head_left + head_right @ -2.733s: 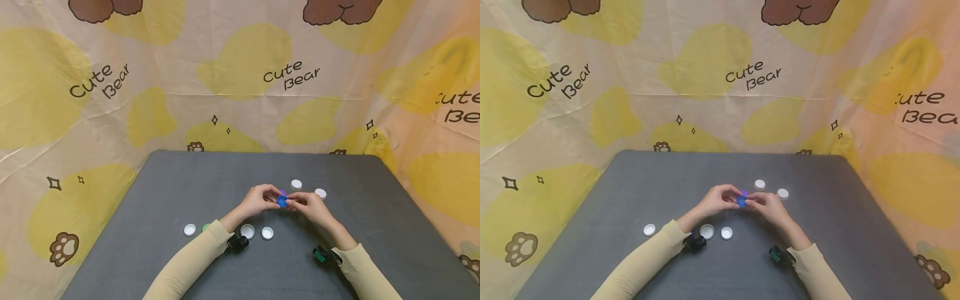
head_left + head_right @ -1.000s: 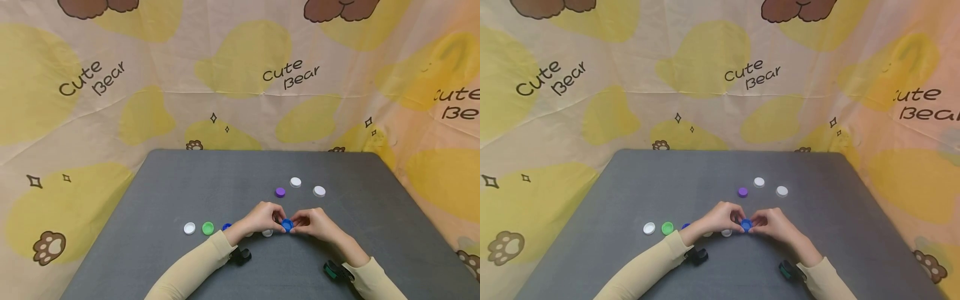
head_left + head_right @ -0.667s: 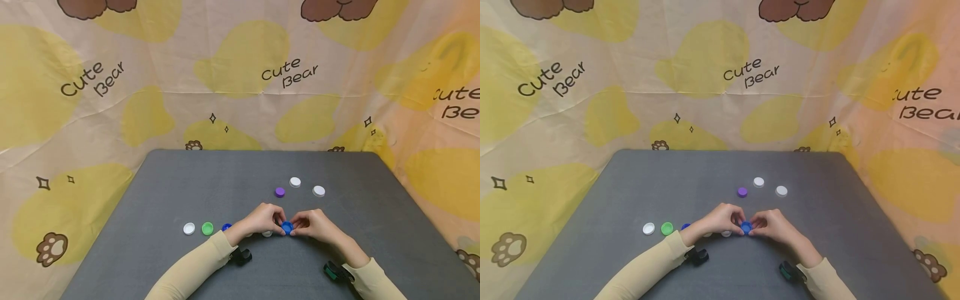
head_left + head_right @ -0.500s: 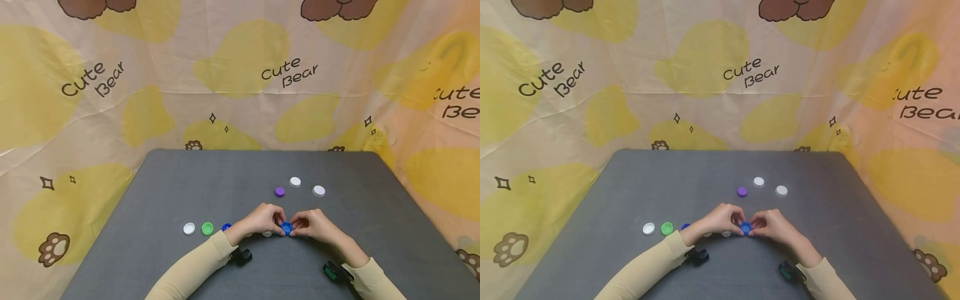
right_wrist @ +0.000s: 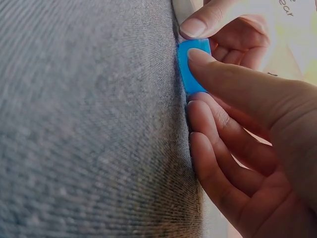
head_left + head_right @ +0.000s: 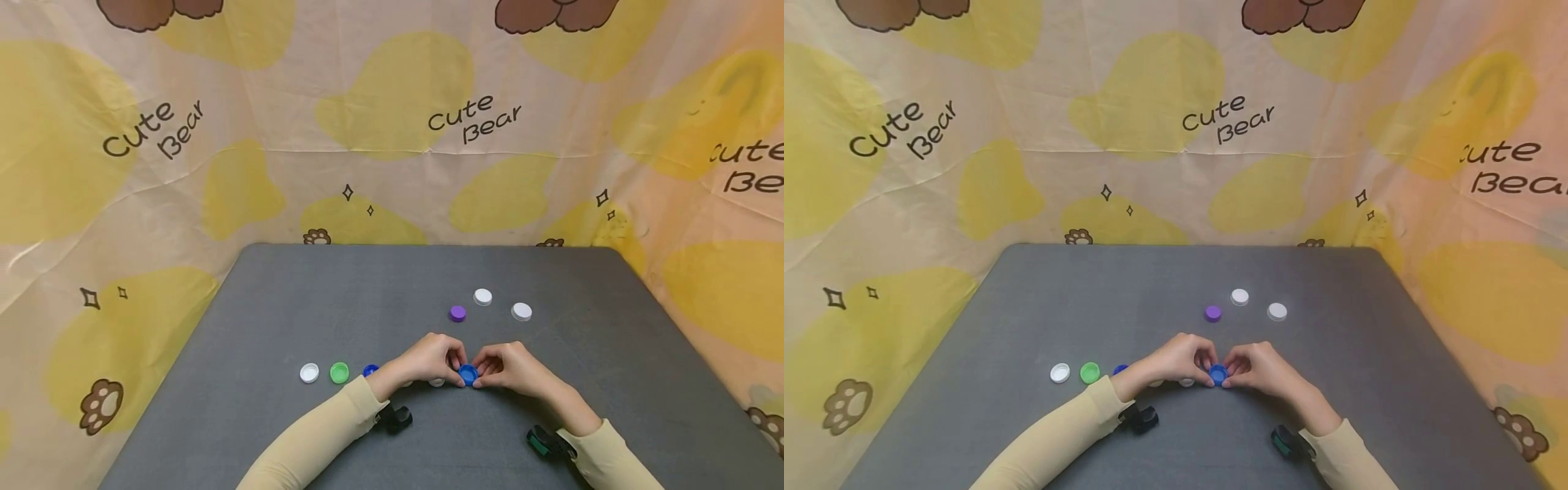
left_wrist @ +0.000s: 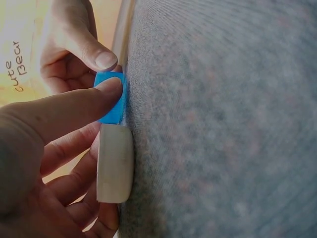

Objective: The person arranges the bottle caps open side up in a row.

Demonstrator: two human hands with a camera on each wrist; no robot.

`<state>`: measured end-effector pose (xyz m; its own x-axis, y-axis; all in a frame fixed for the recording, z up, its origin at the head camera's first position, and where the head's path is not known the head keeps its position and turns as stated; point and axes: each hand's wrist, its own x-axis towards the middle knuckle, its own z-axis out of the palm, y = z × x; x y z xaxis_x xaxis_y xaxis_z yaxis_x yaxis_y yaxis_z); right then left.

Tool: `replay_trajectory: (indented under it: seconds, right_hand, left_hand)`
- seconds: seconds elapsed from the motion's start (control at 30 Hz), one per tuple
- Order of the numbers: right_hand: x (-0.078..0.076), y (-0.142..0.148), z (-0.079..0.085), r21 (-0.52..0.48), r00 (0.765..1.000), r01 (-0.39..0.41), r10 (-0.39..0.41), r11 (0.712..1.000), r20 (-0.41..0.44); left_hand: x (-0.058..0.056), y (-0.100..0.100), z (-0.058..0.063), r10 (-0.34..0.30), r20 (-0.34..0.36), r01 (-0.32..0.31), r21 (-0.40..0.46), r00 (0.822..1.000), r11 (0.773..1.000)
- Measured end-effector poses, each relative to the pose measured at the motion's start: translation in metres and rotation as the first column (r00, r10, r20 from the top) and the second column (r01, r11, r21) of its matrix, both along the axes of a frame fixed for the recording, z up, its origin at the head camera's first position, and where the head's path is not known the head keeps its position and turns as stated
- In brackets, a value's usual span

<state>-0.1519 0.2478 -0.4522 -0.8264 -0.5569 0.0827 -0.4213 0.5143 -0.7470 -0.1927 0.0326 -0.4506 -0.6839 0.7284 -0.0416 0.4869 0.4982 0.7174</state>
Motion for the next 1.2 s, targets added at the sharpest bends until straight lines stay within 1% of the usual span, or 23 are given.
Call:
replay_trajectory:
  seconds: [0.4,0.6,0.77,0.87,1.0,1.07,1.2]
  right_hand:
    - [-0.002,0.000,-0.004,-0.003,1.000,-0.011,0.011,1.000,-0.012]
    - [-0.002,0.000,-0.001,-0.011,1.000,-0.022,0.022,1.000,0.017]
    - [-0.005,0.004,0.005,0.010,0.999,-0.026,0.026,1.000,0.040]
    - [-0.008,0.007,0.008,0.039,1.000,-0.008,0.007,0.999,0.016]
    - [-0.013,0.011,0.012,0.085,0.999,0.031,-0.029,0.996,-0.034]
    - [-0.017,0.013,0.014,0.096,0.997,0.054,-0.048,0.994,-0.060]
    - [-0.027,0.013,0.018,0.090,0.992,0.099,-0.091,0.991,-0.091]
  left_hand:
    - [-0.001,0.001,0.001,-0.013,0.017,0.013,-0.017,1.000,1.000]
    - [-0.004,0.000,0.000,-0.045,0.015,0.045,-0.019,0.999,0.999]
    - [-0.008,-0.004,0.003,-0.072,0.032,0.073,-0.007,0.997,0.997]
    - [-0.012,-0.007,0.006,-0.060,0.033,0.060,-0.004,0.998,0.998]
    - [-0.019,-0.012,0.007,-0.020,0.043,0.020,0.010,0.999,1.000]
    - [-0.024,-0.014,0.009,0.005,0.042,-0.006,0.018,0.999,1.000]
    - [-0.034,-0.015,0.013,0.076,0.005,-0.076,0.018,0.997,0.997]
